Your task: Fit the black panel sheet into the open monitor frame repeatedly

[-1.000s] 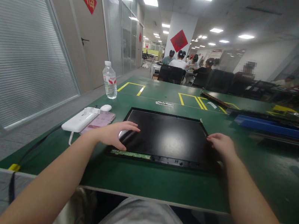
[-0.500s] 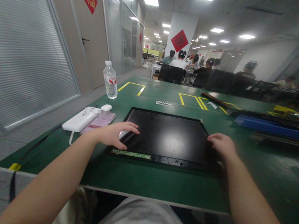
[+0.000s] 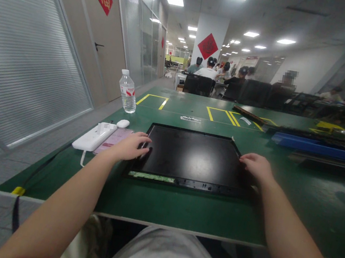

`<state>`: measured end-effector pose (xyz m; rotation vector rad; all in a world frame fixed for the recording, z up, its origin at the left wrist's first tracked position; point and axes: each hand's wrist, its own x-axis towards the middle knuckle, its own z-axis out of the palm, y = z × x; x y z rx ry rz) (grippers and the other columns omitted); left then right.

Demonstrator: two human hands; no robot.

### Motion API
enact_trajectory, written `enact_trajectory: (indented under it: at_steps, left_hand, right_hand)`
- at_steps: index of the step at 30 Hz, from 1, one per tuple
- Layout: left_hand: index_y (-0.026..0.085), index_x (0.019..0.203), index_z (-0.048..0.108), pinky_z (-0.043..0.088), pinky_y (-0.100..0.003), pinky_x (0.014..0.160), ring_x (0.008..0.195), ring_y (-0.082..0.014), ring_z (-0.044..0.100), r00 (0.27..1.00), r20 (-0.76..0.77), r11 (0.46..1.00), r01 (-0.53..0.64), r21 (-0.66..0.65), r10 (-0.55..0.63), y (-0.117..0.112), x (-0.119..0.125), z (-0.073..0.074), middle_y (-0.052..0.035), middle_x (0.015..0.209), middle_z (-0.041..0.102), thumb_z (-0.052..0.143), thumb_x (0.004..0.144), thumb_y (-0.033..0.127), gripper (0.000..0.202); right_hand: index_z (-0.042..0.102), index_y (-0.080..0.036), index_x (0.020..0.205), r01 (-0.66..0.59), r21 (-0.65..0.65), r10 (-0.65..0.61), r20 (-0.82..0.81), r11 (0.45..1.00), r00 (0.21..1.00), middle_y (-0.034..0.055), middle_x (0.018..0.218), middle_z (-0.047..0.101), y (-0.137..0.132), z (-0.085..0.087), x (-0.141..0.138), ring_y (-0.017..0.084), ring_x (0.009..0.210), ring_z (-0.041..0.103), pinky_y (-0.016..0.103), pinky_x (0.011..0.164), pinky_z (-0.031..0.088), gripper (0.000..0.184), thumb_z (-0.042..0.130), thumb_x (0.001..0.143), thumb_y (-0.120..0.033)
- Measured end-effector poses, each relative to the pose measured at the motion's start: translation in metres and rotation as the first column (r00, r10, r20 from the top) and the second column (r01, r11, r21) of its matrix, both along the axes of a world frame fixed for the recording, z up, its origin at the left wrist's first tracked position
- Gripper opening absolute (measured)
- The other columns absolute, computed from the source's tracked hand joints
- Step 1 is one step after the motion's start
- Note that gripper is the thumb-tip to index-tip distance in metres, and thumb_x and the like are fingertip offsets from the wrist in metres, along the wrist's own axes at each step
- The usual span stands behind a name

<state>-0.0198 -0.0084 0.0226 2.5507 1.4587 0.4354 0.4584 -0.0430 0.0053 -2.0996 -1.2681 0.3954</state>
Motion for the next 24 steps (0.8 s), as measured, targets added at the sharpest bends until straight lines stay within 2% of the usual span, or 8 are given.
enact_trajectory:
  at_steps: [3,7,11,16,24]
  left_hand:
    - [0.016,0.120,0.069,0.042,-0.042,0.109,0.123,-0.0309,0.057,0.992,-0.086,0.995,-0.088,0.049,0.092,0.006,-0.004,-0.004,-0.0147,0.131,0.061,0.049,0.087,0.036,0.043]
    - [0.021,0.116,0.072,0.045,-0.041,0.106,0.118,-0.0299,0.060,0.986,-0.138,0.994,-0.087,0.063,0.095,0.010,-0.006,-0.004,-0.0104,0.124,0.068,0.047,0.086,0.030,0.041]
    - [0.020,0.116,0.073,0.046,-0.039,0.105,0.117,-0.0293,0.062,0.978,-0.185,0.995,-0.092,0.041,0.098,0.010,-0.004,-0.004,-0.0113,0.126,0.068,0.043,0.086,0.024,0.043]
    - [0.021,0.118,0.071,0.047,-0.039,0.103,0.115,-0.0282,0.063,0.981,-0.173,0.996,-0.084,0.020,0.086,0.010,0.000,-0.008,-0.0107,0.123,0.070,0.045,0.081,0.017,0.046]
    - [0.013,0.120,0.069,0.044,-0.041,0.106,0.119,-0.0305,0.061,0.979,-0.158,0.991,-0.131,0.010,0.131,0.008,0.003,-0.006,-0.0168,0.128,0.067,0.043,0.078,0.014,0.050]
  right_hand:
    - [0.074,-0.019,0.083,-0.002,0.003,0.002,-0.003,1.000,1.000,0.0037,0.076,0.072,0.001,-0.001,0.000,0.014,0.055,0.061,0.028,0.066,0.050,0.014,0.065,0.073,-0.023]
    - [0.074,-0.020,0.084,0.021,0.024,-0.021,0.007,1.000,1.000,0.0047,0.079,0.073,0.000,0.000,0.001,0.016,0.060,0.062,0.029,0.065,0.050,0.016,0.065,0.072,-0.024]
    - [0.076,-0.021,0.087,0.025,0.050,-0.029,0.082,0.998,0.996,0.0057,0.081,0.074,0.000,0.000,0.005,0.020,0.071,0.066,0.030,0.068,0.051,0.021,0.063,0.071,-0.023]
    - [0.078,-0.021,0.090,-0.018,-0.060,0.025,0.106,0.998,0.994,0.0057,0.086,0.076,0.006,-0.007,0.010,0.021,0.078,0.068,0.029,0.071,0.051,0.029,0.060,0.068,-0.017]
    - [0.078,-0.019,0.101,-0.061,-0.160,0.074,0.075,0.985,0.994,0.0073,0.093,0.076,0.009,-0.011,0.010,0.020,0.077,0.069,0.028,0.072,0.052,0.036,0.059,0.070,-0.013]
